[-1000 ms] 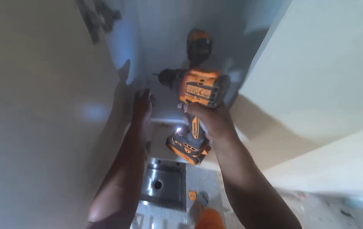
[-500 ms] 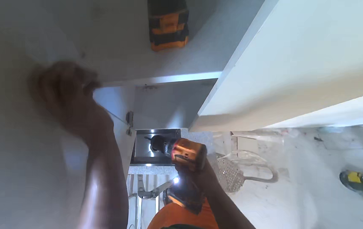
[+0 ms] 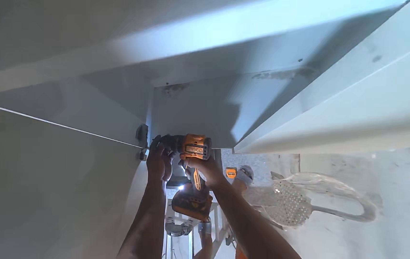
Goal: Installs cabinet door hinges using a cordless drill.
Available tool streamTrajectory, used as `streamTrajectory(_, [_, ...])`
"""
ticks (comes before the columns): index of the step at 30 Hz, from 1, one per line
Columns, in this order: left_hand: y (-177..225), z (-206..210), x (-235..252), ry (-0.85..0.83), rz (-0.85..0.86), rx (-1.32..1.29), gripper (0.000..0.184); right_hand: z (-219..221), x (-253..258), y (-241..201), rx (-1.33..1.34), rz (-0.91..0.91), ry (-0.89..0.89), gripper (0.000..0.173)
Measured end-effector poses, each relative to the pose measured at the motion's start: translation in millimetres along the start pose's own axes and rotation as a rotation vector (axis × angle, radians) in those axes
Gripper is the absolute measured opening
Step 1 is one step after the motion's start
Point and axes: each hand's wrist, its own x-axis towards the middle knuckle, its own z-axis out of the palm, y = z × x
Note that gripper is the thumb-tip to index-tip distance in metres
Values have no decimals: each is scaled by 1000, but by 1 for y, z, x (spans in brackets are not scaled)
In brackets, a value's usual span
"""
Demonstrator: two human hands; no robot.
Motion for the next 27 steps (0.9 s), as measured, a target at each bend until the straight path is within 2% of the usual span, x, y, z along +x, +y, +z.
streamTrajectory(7, [-15, -11, 20, -86, 142, -39, 26, -6, 19, -12, 6, 119, -82, 18])
streamTrajectory(13, [-22, -22, 26, -87, 219, -62, 38, -12, 38, 11, 40, 88, -148, 24])
streamTrajectory(17, [-27, -29, 24, -178, 205, -84, 38, -17, 34, 16, -67, 66, -104, 21])
streamTrajectory(21, [-30, -32, 25, -172, 229, -23, 45, -18, 31, 11, -182, 54, -86, 18])
streamTrajectory(27, [-26, -38, 29, -213, 262, 140, 41, -14, 36, 0, -100, 53, -127, 11])
